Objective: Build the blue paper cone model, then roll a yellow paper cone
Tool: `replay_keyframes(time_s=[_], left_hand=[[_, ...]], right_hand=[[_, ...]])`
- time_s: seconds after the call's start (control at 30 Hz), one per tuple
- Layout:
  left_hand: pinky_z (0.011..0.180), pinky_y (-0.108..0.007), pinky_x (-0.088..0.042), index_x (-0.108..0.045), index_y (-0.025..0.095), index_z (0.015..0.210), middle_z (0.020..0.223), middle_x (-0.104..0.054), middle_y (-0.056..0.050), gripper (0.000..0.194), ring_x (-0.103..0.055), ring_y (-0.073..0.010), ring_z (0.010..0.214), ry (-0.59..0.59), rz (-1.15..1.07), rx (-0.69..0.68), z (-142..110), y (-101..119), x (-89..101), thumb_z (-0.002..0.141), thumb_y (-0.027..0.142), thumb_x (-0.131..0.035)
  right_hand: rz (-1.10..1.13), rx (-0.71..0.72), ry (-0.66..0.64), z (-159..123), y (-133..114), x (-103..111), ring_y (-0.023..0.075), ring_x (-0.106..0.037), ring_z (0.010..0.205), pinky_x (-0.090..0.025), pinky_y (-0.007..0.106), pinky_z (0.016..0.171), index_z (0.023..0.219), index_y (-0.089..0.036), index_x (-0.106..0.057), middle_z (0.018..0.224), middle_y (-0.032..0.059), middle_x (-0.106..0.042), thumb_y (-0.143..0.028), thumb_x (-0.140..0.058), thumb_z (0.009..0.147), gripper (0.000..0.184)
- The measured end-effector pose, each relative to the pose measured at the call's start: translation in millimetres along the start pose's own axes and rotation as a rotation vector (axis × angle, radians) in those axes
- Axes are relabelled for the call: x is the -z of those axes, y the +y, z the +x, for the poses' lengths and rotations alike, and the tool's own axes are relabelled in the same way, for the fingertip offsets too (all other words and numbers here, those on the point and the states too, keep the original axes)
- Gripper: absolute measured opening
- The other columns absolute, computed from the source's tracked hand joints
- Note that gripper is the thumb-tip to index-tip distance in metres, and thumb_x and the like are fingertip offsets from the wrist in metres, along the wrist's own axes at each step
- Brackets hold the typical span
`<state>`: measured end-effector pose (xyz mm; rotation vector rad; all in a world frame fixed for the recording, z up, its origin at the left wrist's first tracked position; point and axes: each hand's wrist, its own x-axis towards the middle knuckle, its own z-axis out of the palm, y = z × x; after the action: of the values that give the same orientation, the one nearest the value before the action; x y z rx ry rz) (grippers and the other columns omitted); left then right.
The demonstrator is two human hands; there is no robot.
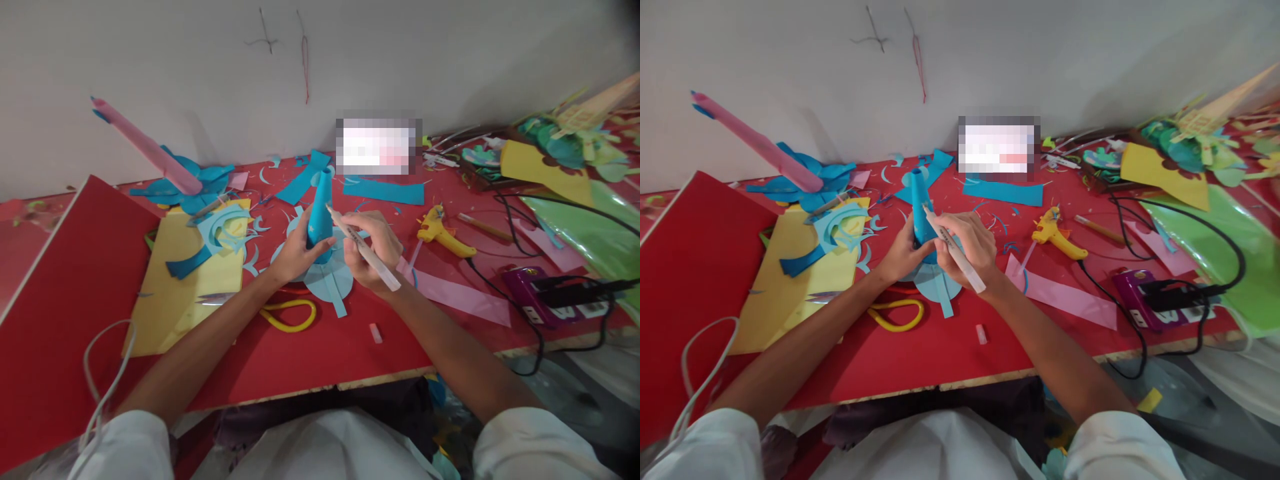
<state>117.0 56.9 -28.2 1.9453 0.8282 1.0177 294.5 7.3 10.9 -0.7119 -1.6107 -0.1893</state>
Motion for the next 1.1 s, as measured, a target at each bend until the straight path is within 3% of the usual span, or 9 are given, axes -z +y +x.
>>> replay_keyframes(time_s=[0.47,0.77,0.93,1.1], left_hand=[[0.114,-0.046,-0.047,-0.038,0.025,0.157,0.152,-0.055,-0.014,0.078,-0.056,-0.0319,0.137,0.012,0.005,-0.014,-0.5,-2.0,-0.2,0.094,0.064,-0.064],[0.112,-0.048,-0.048,-0.037,0.025,0.157,0.142,-0.059,-0.013,0.078,-0.057,-0.0326,0.132,0.009,0.011,0.037,-2.2,-2.3,0.1,0.094,0.06,-0.066],[0.107,-0.046,-0.052,-0.039,0.027,0.155,0.139,-0.06,-0.011,0.076,-0.06,-0.0306,0.126,0.005,-0.004,0.039,-1.8,-0.7,0.0,0.093,0.061,-0.067],[0.099,-0.044,-0.056,-0.047,0.024,0.145,0.124,-0.066,-0.01,0.071,-0.063,-0.0288,0.116,0.018,-0.034,0.088,-1.2,3.4,0.9,0.09,0.063,-0.07]], right_hand=[[-0.024,-0.006,-0.044,-0.6,0.9,0.5,0.0234,-0.075,0.091,-0.064,0.04,0.076,0.127,-0.022,-0.061,0.104,0.0096,-0.077,-0.033,-0.055,0.103,0.027],[-0.019,-0.014,-0.004,0.6,0.3,0.6,0.0218,-0.073,0.088,-0.064,0.037,0.073,0.127,-0.023,-0.062,0.102,0.0081,-0.075,-0.031,-0.056,0.103,0.026],[-0.058,0.037,0.069,-1.4,3.6,0.5,0.0247,-0.075,0.088,-0.065,0.041,0.071,0.13,-0.027,-0.06,0.101,0.0076,-0.075,-0.037,-0.054,0.104,0.029],[-0.023,-0.086,0.09,-5.3,7.2,-2.6,0.0271,-0.074,0.099,-0.065,0.047,0.083,0.132,-0.029,-0.061,0.113,0.0105,-0.075,-0.041,-0.053,0.105,0.031]])
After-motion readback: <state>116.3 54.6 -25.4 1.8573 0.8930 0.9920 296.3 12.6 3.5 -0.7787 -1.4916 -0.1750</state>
